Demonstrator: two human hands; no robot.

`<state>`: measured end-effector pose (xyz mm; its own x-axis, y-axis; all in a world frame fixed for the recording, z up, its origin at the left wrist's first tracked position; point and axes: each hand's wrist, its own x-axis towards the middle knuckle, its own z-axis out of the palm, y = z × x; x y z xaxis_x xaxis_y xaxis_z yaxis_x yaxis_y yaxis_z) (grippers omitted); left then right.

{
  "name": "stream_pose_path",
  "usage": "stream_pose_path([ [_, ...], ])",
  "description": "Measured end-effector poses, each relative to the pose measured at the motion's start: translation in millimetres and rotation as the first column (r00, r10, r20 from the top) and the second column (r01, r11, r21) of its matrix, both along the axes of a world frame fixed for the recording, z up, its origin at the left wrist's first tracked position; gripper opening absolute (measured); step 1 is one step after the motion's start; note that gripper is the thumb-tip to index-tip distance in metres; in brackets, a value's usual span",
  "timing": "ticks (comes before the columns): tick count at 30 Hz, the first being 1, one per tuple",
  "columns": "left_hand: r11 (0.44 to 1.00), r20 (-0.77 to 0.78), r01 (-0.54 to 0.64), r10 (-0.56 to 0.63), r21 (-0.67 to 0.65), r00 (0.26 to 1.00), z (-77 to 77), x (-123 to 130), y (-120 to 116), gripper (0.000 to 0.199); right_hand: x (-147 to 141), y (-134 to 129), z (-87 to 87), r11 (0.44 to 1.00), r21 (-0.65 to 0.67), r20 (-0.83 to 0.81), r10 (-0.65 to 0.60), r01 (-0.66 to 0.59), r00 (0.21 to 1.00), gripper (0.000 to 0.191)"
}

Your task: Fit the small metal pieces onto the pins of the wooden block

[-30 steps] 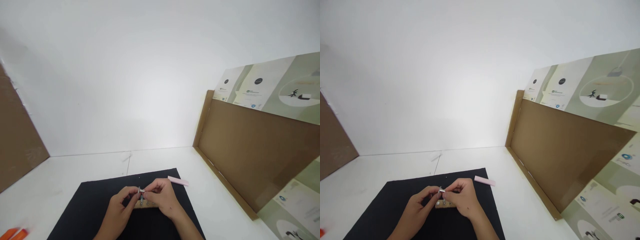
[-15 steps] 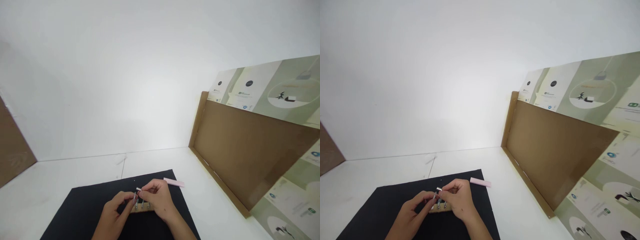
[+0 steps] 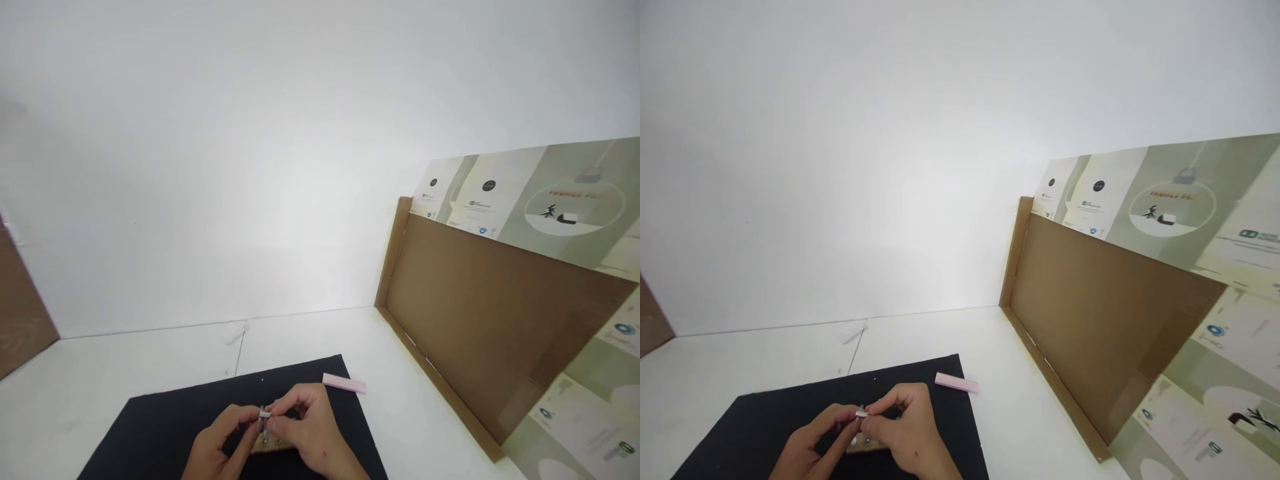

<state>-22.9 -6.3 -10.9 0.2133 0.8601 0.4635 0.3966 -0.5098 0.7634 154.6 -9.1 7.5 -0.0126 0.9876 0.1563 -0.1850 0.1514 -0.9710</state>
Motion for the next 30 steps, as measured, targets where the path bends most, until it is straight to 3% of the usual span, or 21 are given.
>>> stream_pose_path([
  [7,0.999,-0.002,0.014,-0.014,0.033,1.000,4.6,3,-3,0.018,-5,8,0.6,0.996,-0.089,-0.099,-0.021,0.012,0.995,0.040],
  [12,0.999,-0.009,0.001,-0.001,0.053,1.000,4.5,0,-2,0.020,-3,4,2.4,0.997,-0.063,-0.099,0.028,-0.034,0.995,0.038],
  [17,0.997,-0.027,-0.047,0.049,0.064,0.998,6.1,-5,0,0.021,-1,-5,16.8,0.993,0.005,-0.071,0.120,-0.119,0.990,0.027],
  [23,0.996,-0.047,-0.018,0.022,0.093,0.999,9.1,-3,-3,0.020,-4,-3,15.6,0.999,-0.004,-0.045,0.035,-0.035,0.998,0.028],
  [30,0.999,-0.068,-0.001,0.005,0.047,0.998,16.2,3,-10,0.021,-2,-2,16.4,0.999,-0.036,-0.082,0.036,-0.039,0.996,0.031],
])
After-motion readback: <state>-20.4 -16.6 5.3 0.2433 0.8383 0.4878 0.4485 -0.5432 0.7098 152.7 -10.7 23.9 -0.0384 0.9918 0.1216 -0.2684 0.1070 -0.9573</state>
